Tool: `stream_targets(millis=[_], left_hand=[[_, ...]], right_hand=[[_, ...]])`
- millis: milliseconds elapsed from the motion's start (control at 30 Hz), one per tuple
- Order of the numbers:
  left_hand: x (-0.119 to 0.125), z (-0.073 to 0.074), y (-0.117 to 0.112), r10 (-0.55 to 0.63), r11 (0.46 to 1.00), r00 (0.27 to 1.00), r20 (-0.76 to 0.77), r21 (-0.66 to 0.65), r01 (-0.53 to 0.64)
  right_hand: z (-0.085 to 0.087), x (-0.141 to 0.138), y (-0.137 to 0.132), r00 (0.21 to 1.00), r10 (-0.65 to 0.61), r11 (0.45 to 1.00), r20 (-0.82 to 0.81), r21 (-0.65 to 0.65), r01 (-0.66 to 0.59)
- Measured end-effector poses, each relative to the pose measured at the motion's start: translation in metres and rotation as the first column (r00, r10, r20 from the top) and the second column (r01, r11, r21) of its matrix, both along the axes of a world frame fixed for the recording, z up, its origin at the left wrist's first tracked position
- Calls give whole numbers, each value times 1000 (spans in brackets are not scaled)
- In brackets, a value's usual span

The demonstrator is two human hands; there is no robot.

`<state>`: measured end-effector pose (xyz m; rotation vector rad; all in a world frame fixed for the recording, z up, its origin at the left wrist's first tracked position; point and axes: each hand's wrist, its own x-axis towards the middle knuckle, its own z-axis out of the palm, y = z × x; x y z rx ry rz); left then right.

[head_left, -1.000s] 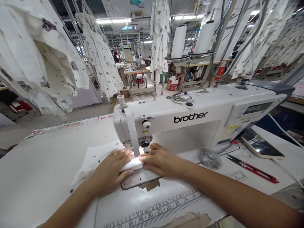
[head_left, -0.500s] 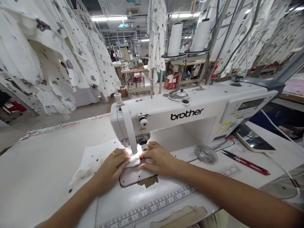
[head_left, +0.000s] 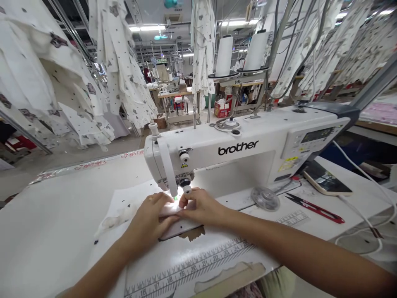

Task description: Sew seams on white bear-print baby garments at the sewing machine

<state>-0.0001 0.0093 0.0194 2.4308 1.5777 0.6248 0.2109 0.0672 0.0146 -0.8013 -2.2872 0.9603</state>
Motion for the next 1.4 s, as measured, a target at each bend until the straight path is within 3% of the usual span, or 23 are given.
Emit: stream_targets(millis=[133, 233, 333, 467, 567, 633, 700, 900, 1067, 1200, 1400], left_hand=[[3, -6, -4, -92, 983, 994, -52, 155, 99], [0, -8, -2, -120, 965, 992, -50, 230, 128], [0, -10, 0, -140, 950, 990, -36, 276, 144], [2, -12, -2, -196, 928, 978, -67, 308, 207], [0, -14, -6, -271, 911, 958, -95, 296, 287], [-3, -15, -7, -319, 892, 939, -127, 295, 342], [-7, -16, -4, -328, 876, 930, -164, 316, 365], [-18, -17, 18, -285, 869, 931, -229, 347, 352], [-24, -15, 12, -280, 924, 933, -228, 198, 326], [-29, -16, 6, -288, 938, 940, -185, 143, 316], [-34, -17, 24, -282, 945, 947, -152, 124, 302]], right_hand=[[-7, 4, 5, 998, 54, 976, -34, 211, -46], [-16, 5, 10, 998, 69, 899, 4, 433, -64], [-23, 4, 13, 993, 72, 771, 94, 627, -115], [-23, 6, 14, 972, 80, 532, 222, 815, -230], [-17, 12, 11, 947, 123, 453, 297, 832, -320], [-13, 16, 8, 926, 156, 470, 344, 799, -375], [-9, 19, 6, 912, 171, 519, 374, 752, -406], [3, 20, 3, 906, 80, 682, 417, 640, -355], [4, 23, 3, 900, 85, 734, 428, 584, -347], [2, 21, 3, 904, 93, 767, 417, 549, -332], [3, 15, 0, 911, 25, 852, 412, 469, -235]])
